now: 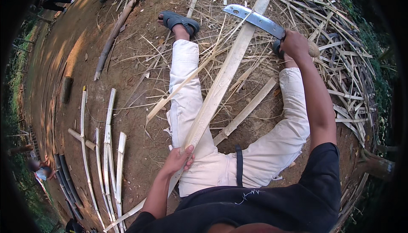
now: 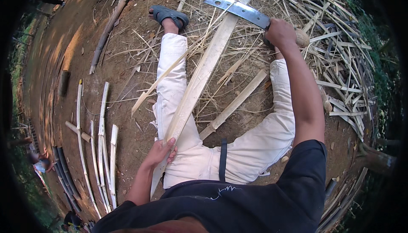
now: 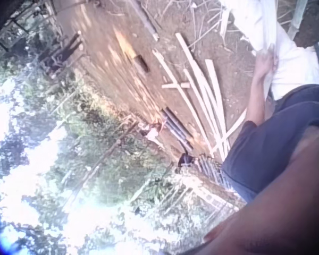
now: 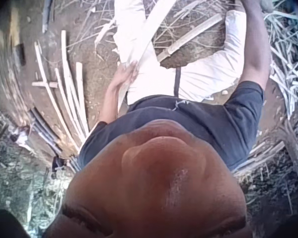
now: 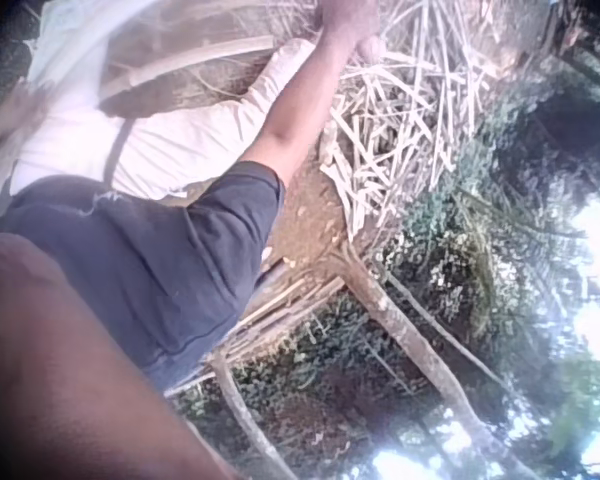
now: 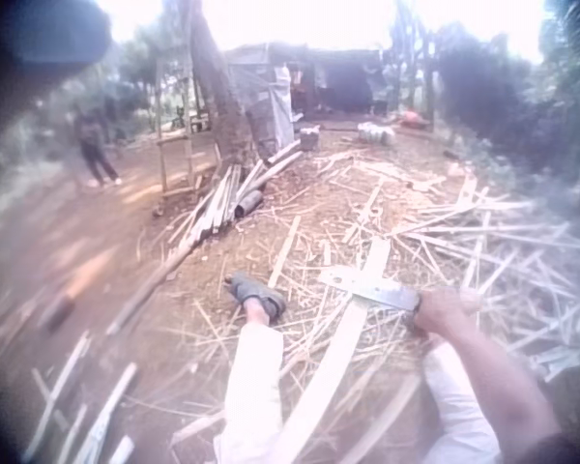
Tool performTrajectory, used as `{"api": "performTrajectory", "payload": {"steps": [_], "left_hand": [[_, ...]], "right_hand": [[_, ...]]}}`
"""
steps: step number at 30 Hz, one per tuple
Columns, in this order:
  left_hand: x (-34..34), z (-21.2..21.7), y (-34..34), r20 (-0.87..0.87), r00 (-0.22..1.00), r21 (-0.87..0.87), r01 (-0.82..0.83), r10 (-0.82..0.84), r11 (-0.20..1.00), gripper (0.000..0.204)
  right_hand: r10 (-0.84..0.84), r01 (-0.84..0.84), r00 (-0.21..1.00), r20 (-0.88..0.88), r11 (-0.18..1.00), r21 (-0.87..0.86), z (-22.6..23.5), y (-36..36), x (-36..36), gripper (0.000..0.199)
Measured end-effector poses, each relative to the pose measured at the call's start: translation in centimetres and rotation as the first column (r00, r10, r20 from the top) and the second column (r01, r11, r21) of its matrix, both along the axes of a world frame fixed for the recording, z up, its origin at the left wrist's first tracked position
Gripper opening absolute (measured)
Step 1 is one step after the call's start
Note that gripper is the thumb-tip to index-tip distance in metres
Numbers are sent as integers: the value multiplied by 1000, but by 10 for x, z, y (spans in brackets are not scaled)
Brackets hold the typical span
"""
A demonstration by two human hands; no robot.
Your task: The person peels and shapes strips of bamboo using a large blade while sitting on the ground, handling long pieces of bamboo one at a time and removing the outer layer.
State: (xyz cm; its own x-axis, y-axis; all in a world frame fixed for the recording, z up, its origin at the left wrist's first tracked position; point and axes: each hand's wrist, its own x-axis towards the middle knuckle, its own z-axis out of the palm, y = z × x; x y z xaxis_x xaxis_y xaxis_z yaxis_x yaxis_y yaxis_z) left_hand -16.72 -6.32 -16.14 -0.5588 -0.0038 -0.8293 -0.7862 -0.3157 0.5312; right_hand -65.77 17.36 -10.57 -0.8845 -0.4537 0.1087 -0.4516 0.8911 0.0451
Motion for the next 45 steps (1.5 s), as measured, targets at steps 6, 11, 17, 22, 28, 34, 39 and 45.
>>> {"api": "performTrajectory", "payload": {"steps": [6,11,17,22,28,34,39,45], "left_hand": [[-8,-1,-6,5,1000,4,12,-12,1000,49],[22,-7,-12,-7,1000,-8,-8,8,1000,48],[-3,-1,-8,13,1000,-25,-21,22,999,47],[19,-10,-11,-23,999,-14,-46,45,999,47],[16,-3,-10,-16,1000,-50,-22,21,998,45],[28,1,-13,-6,1000,-17,19,-19,1000,46],[73,-12,-18,37,999,-52,25,-23,998,47],[68,-14,-17,85,996,-250,52,-31,967,49]], "right_hand": [[366,-369,922,122,929,0,-31,-18,63,23],[155,-154,988,4,986,-69,-25,0,4,20],[206,-202,978,44,976,-83,-18,-16,33,23],[447,-445,894,-5,889,-106,-43,-14,42,19],[-52,72,991,123,984,-162,-1,-8,-23,31],[335,-336,942,-25,940,-62,-16,1,-18,21],[-360,388,920,157,895,-220,1,17,-107,36],[-300,505,856,420,661,-556,-108,55,-57,41]]}}
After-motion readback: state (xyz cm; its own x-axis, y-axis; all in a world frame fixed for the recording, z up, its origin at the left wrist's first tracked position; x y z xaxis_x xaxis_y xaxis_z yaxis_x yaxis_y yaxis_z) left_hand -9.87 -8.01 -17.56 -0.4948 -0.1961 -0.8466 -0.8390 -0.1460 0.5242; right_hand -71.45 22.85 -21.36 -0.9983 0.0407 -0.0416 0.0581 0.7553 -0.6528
